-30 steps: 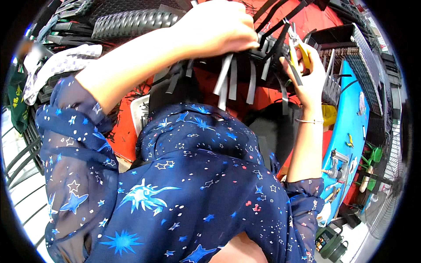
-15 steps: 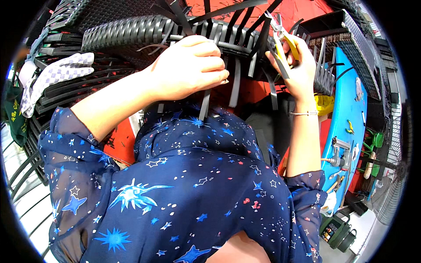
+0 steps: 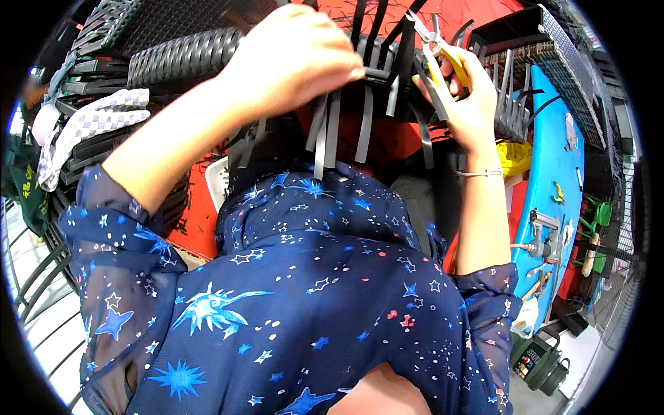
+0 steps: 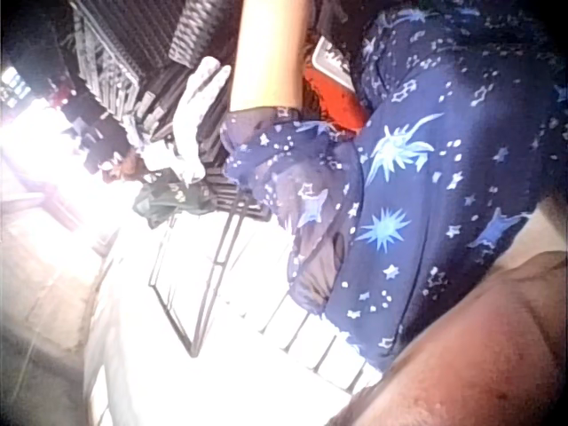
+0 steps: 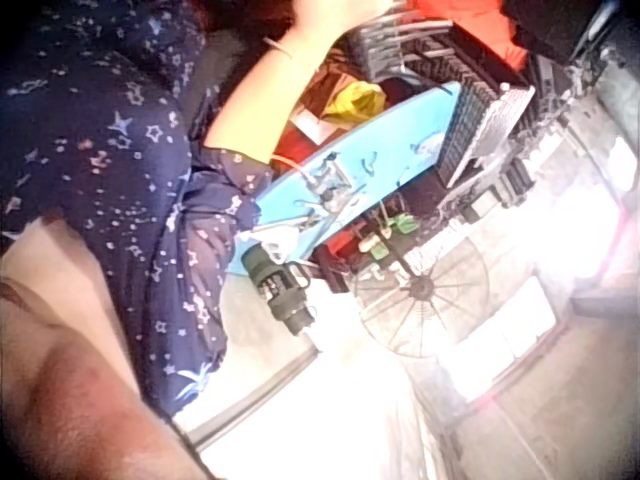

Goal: The person uses yellow-handled pliers to trim the ends of black plastic strips attached to a large woven circular frame. They systematically cut the strips to a uniform length and then adjust the remaining pieces by hand.

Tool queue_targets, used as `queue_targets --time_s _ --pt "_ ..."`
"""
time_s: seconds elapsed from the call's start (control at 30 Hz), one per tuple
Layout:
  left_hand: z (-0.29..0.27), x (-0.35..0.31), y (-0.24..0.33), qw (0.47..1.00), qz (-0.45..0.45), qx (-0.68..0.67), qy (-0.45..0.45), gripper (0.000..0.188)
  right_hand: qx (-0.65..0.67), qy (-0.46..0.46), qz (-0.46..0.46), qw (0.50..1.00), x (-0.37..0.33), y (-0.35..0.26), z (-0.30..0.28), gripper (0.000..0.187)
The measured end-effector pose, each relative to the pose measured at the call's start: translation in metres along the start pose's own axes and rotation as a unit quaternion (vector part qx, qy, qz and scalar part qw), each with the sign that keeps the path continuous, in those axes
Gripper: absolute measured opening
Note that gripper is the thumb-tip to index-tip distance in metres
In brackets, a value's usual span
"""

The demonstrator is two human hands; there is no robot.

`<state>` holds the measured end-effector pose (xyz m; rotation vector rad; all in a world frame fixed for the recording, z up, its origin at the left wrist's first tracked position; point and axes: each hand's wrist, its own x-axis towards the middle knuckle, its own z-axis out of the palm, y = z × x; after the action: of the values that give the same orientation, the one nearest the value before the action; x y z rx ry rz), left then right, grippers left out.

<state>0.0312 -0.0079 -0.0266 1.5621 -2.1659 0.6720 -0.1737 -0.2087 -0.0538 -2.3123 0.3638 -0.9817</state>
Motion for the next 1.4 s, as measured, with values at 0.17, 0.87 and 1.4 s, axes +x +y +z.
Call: queue_targets --time_s 0.17,0.87,1.4 --pt "0.003 0.029 -0.018 0.994 -0.089 -0.055 -0.033 0.019 0.010 -0.030 0.017 0.999 0.002 -0.001 -0.003 0.050" --pt "0.025 0.028 -0.032 0.983 -0.119 -0.127 0.052 0.018 -0.016 -0.022 0.015 1.000 0.011 -0.008 -0.006 0.045" --pt "0.030 0.025 -0.035 0.970 -0.160 -0.179 0.039 0.021 -0.025 -0.032 0.015 0.999 0.012 -0.005 -0.007 0.042"
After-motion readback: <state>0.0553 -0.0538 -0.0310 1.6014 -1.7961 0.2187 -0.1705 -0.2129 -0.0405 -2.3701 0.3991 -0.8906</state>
